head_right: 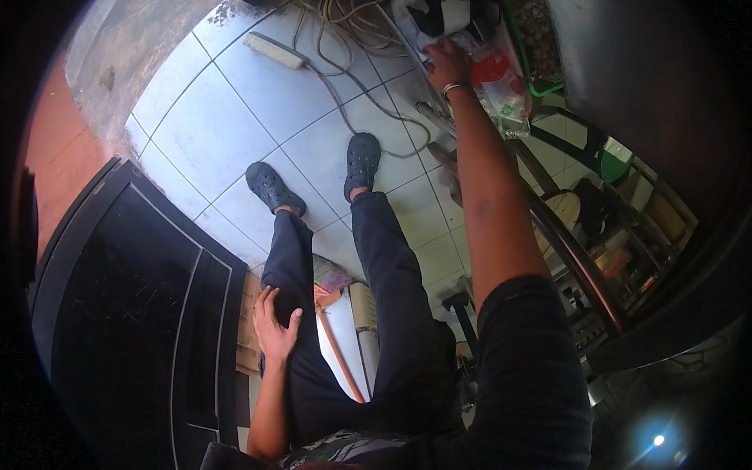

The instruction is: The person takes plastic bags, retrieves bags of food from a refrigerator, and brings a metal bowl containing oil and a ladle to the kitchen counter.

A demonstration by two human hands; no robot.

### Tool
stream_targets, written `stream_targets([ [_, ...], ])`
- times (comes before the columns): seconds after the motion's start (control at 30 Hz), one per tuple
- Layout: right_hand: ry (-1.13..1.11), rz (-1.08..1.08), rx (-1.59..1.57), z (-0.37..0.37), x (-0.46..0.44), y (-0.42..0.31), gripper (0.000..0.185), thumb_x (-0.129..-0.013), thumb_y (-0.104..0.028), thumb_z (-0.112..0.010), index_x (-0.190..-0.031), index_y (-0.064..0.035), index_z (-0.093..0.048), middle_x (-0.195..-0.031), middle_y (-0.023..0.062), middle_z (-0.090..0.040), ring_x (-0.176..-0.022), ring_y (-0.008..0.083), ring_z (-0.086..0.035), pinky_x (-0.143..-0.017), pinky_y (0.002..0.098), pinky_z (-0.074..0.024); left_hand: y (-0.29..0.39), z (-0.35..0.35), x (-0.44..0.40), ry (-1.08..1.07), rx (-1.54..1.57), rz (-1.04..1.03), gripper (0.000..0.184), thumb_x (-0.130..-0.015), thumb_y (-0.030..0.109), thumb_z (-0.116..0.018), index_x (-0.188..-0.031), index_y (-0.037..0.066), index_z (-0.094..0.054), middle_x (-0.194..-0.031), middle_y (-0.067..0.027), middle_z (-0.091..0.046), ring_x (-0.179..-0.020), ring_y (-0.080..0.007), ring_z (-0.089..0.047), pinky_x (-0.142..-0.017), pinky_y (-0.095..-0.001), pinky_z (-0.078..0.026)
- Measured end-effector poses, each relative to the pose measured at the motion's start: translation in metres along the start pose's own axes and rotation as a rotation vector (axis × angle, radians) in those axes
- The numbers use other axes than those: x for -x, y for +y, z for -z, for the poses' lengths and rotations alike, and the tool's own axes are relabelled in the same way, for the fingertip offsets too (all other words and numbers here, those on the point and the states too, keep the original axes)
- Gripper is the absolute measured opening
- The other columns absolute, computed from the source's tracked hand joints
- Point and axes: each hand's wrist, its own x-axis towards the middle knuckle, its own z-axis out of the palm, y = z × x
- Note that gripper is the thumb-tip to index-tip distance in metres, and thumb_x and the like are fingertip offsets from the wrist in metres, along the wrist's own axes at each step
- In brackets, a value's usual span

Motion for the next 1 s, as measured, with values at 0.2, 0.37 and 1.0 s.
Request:
stream_targets([
  [0.2, -0.367, -0.353, 0.088, -0.009, -0.022, 0.008, 0.034, -0.088, -0.040, -0.064, -0.114, -0.0186, -0.070, -0.119, 0.0113, -0.067, -0.111, 0.0357, -0.060, -0.093, 0.0496, -0.0459, 0.003, 0.002, -0.001, 0.000, 0.000, 0.009, 0.068, -0.079, 0.044, -0.075, -0.131, 0.006, -0.055, -0.138, -0.0165, -0.051, -0.126, -0.0384, -0.047, -0.109, -0.0493, -0.033],
  [0.37, -0.268, -0.544, 0.018, 0.004, -0.030, -0.035, 0.051, -0.092, -0.052, -0.055, -0.115, -0.0083, -0.067, -0.117, 0.0177, -0.067, -0.108, 0.0381, -0.063, -0.095, 0.0488, -0.0464, 0.001, 0.007, -0.002, -0.004, -0.017, 0.003, 0.067, -0.079, 0.043, -0.076, -0.131, 0.006, -0.055, -0.137, -0.0162, -0.051, -0.126, -0.0387, -0.047, -0.108, -0.0488, -0.034],
  [1.0, 0.625, -0.741, -0.394, 0.057, -0.047, -0.019, 0.050, -0.099, -0.040, -0.049, -0.118, 0.0056, -0.058, -0.116, 0.0290, -0.063, -0.108, 0.0440, -0.061, -0.091, 0.0446, -0.0482, -0.007, 0.006, 0.001, 0.004, -0.010, -0.009, 0.069, -0.079, 0.043, -0.076, -0.132, 0.005, -0.053, -0.137, -0.0164, -0.051, -0.128, -0.0367, -0.048, -0.111, -0.0521, -0.031],
])
